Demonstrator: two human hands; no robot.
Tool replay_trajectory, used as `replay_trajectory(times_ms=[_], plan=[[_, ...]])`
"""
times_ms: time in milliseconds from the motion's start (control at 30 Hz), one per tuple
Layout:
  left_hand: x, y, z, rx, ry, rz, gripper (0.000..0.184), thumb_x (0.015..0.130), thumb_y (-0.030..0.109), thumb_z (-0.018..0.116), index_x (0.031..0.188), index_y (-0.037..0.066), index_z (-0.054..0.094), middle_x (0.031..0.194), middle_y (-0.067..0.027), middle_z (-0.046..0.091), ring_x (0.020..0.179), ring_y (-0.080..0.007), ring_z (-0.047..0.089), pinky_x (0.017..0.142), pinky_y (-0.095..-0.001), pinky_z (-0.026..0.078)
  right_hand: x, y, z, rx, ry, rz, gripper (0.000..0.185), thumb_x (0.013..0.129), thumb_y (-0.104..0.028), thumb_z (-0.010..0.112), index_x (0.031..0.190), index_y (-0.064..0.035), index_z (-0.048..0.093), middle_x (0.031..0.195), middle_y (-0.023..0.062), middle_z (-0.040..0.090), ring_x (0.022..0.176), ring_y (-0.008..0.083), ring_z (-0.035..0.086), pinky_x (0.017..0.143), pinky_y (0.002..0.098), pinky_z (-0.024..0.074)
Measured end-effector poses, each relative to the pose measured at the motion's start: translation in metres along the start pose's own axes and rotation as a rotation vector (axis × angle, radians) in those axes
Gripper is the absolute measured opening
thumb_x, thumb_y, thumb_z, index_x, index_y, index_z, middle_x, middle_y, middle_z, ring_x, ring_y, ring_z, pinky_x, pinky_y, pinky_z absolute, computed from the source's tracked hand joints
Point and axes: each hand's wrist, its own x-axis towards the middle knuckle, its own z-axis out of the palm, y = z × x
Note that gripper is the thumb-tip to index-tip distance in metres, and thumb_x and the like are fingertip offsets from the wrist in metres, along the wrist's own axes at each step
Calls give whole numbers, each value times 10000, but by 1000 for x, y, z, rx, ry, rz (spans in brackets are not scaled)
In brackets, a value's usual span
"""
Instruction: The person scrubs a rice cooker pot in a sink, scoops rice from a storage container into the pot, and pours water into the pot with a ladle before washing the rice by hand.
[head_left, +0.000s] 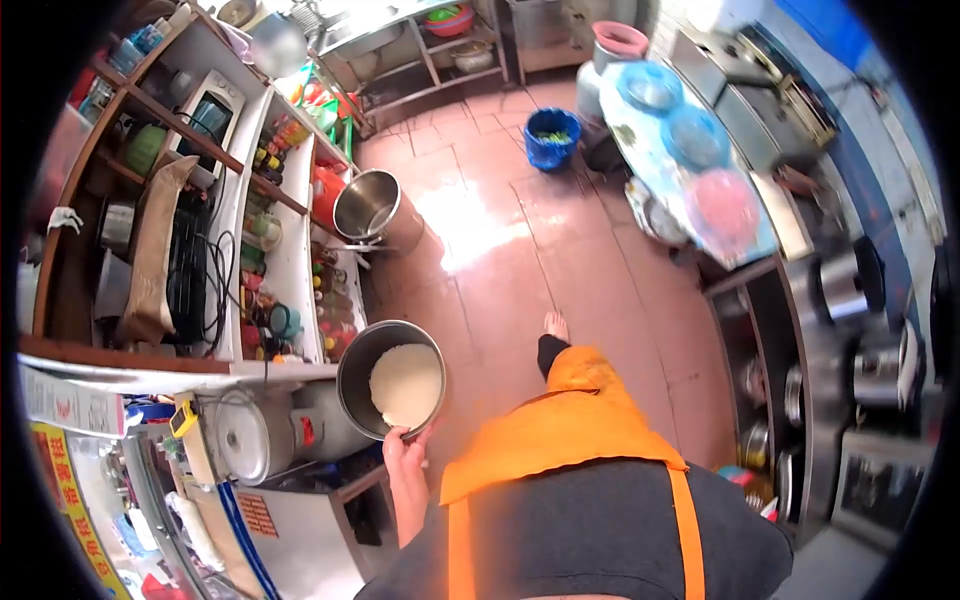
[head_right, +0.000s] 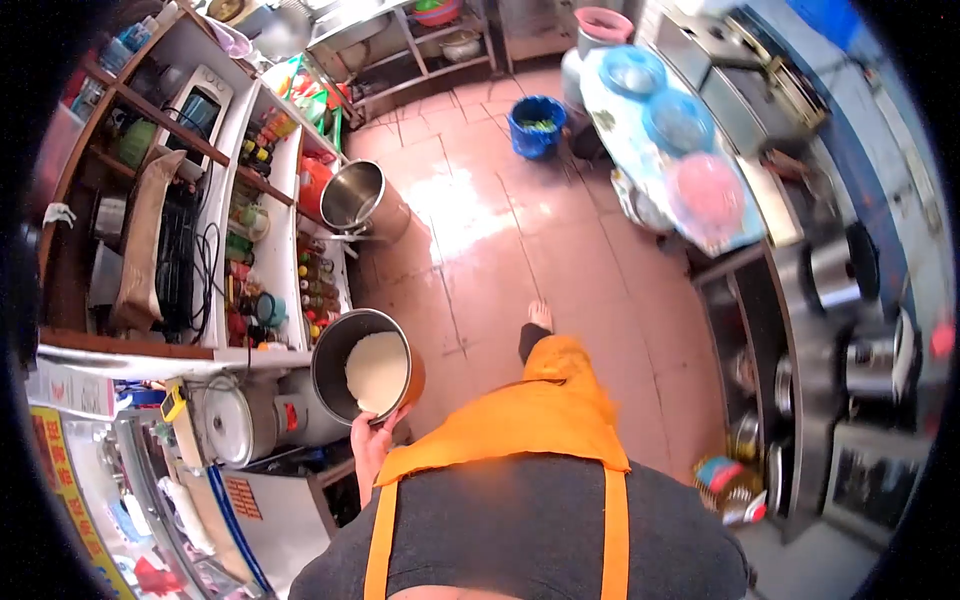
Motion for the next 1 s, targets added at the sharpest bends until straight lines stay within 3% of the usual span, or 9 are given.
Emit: replay_trajectory(times_ms=[100,233,367,433,500,600,800,933,1000], plan=[[83,-10,56,153,-85,208,385,751,-26,402,1129,-87,439,1157,-230,501,1044,-391,524,882,-545,481,49,-107,1,4,-67,-32,222,860,-218,515,936,-29,602,635,68,571,538,172,542,495,323,447],[175,34,131,-343,117,-77,456,707,-54,417,1163,-61,423,1193,-238,482,1089,-435,479,882,-575,465,107,-353,0,-19,-104,-272,202,852,-191,517,927,-25,606,621,76,569,520,179,543,483,330,449],[237,60,215,-441,29,-107,549,693,-45,408,1238,-73,355,1226,-271,442,1125,-478,440,905,-584,451,127,-713,12,-127,-37,-922,197,850,-203,532,902,-32,616,643,66,585,525,167,551,486,326,458],[285,71,238,-415,47,-89,543,696,-50,400,1234,-91,344,1225,-279,434,1133,-464,443,903,-567,462,137,-883,28,-40,65,-1434,198,871,-201,521,918,-33,613,674,54,600,534,137,546,502,297,459],[336,86,251,-122,25,58,533,702,-62,392,1233,-87,350,1226,-259,437,1129,-434,458,900,-551,471,43,-1011,8,-185,-35,-1447,195,882,-171,513,977,-28,605,708,49,614,619,122,570,598,267,474],[429,105,256,-319,113,-44,623,701,-32,367,1319,-19,285,1328,-286,301,1153,-592,321,969,-538,412,-14,-1115,-6,57,-121,-1364,239,887,-146,497,1067,-10,578,876,81,654,757,132,626,690,260,498],[516,181,422,-329,251,-14,547,722,-4,383,1266,-53,341,1260,-240,422,1123,-422,466,934,-569,434,87,-1209,-64,-246,-223,-1124,189,898,-168,512,931,-1,594,743,53,614,625,122,571,571,236,474],[601,209,480,-544,203,-3,627,670,-58,357,1287,-82,250,1274,-284,370,1116,-532,415,871,-692,410,164,-1283,-100,-122,-36,-803,205,875,-190,521,872,-9,617,699,62,612,618,131,584,541,271,490],[630,211,521,-532,237,108,618,671,-50,361,1278,-93,253,1264,-290,381,1110,-522,428,879,-690,404,245,-1344,-91,-411,102,-936,221,862,-201,521,835,-7,623,677,90,621,615,168,598,565,307,496]])
